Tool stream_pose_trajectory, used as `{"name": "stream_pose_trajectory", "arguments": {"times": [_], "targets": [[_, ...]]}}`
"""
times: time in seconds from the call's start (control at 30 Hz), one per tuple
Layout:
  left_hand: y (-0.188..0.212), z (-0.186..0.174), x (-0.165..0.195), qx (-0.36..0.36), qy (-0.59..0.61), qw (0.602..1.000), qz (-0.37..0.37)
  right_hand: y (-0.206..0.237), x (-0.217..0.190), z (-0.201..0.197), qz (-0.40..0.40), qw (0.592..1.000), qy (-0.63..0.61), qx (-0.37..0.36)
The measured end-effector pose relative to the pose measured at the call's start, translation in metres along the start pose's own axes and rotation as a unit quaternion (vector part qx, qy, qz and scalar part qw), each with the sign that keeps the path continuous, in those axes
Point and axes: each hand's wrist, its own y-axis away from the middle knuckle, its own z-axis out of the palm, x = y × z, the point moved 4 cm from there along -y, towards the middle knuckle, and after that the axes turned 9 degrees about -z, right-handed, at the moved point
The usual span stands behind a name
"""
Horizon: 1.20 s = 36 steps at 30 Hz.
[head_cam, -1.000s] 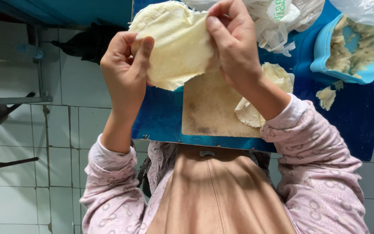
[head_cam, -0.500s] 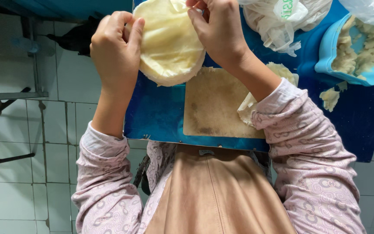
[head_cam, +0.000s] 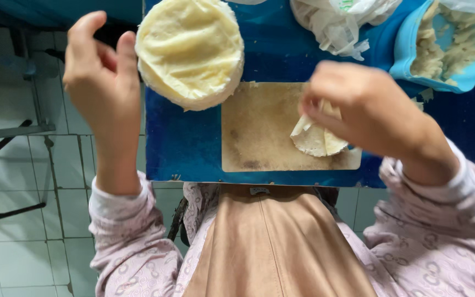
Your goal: The person sits at a blue table and peels thin, round pastry wrappers one at a time from a stack, tearing away ragged edge pieces and placing the peeled sheets onto a growing pile beside the stack. They occasionally press the pile flat and set discarded scraps aside.
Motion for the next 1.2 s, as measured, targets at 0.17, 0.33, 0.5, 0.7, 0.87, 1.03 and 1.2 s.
{"name": "stream_pose_trajectory", "arguments": {"times": [0.17,0.33,0.5,0.7,0.87,1.03,1.2], "targets": [[0.045,-0.006,0.064,-0.088,0.109,0.988,-0.071,0.056,-0.009,0.028,0.103,0.992,0.073,-0.013],[0.085,0.059,0.139,-0.213,0.034,0.976,0.027,0.103,0.004,0.052,0.279,0.94,0.118,0.158],[0.092,0.125,0.173,-0.259,0.034,0.964,0.043,0.136,0.012,0.066,0.239,0.932,0.002,0.272],[0.103,0.143,0.157,-0.297,0.184,0.937,-0.029,0.183,0.056,0.065,0.228,0.674,-0.508,0.486],[0.101,0.147,0.108,-0.374,0.508,0.724,-0.279,0.203,0.064,0.051,0.196,0.684,-0.477,0.516],[0.096,0.13,0.078,-0.305,0.569,0.66,-0.385,0.169,0.047,0.038,0.315,0.858,-0.112,0.39],[0.089,0.107,0.097,-0.352,0.534,0.698,-0.322,0.1,-0.002,0.009,0.199,0.938,0.22,0.178]]}}
